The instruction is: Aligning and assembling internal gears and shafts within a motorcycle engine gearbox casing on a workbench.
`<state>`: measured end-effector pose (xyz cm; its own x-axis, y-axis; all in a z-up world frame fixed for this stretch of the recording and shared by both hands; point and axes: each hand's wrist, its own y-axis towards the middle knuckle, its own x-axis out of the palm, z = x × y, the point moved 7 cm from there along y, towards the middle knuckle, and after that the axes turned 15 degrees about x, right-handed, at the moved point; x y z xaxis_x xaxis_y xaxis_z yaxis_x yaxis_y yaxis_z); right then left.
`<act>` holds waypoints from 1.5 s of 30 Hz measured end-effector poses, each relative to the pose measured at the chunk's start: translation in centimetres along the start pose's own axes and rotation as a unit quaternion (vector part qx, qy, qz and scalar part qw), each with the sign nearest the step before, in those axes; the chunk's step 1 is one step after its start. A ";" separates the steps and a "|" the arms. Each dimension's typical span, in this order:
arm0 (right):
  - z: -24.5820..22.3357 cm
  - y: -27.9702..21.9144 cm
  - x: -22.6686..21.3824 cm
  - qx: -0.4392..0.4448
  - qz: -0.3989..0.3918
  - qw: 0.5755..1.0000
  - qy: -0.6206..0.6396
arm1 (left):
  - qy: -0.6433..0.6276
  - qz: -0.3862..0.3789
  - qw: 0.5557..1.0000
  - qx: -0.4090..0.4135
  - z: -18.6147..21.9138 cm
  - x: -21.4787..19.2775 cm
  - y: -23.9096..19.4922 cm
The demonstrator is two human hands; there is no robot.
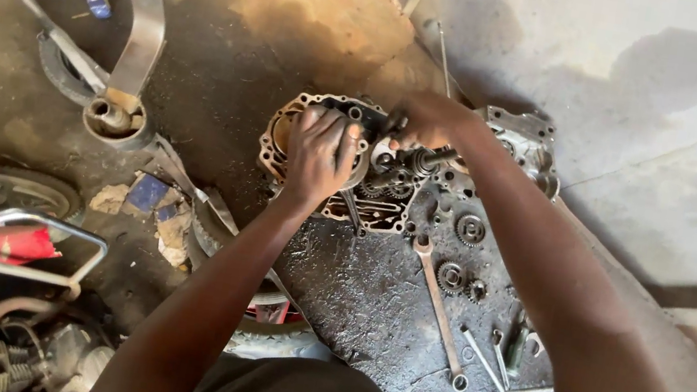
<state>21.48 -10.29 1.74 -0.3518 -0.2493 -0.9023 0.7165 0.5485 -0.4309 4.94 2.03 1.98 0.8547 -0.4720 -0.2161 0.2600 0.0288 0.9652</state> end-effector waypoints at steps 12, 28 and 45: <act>0.6 0.0 -0.6 -0.030 -0.044 0.990 0.128 | 0.012 0.015 0.999 0.027 0.2 -0.4 0.3; 1.6 -2.9 -4.9 0.087 0.095 0.983 0.131 | -0.022 -0.031 0.999 -0.017 0.8 -1.0 2.2; 7.2 -12.3 -7.0 0.218 0.266 0.858 0.381 | -0.080 -0.688 0.719 0.058 3.5 14.2 2.2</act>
<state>19.43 -21.02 13.31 -0.0773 0.6298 -0.7729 0.9967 0.0305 -0.0748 16.07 -7.72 1.59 -0.2416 -0.0786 -0.9672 0.7628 -0.6315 -0.1392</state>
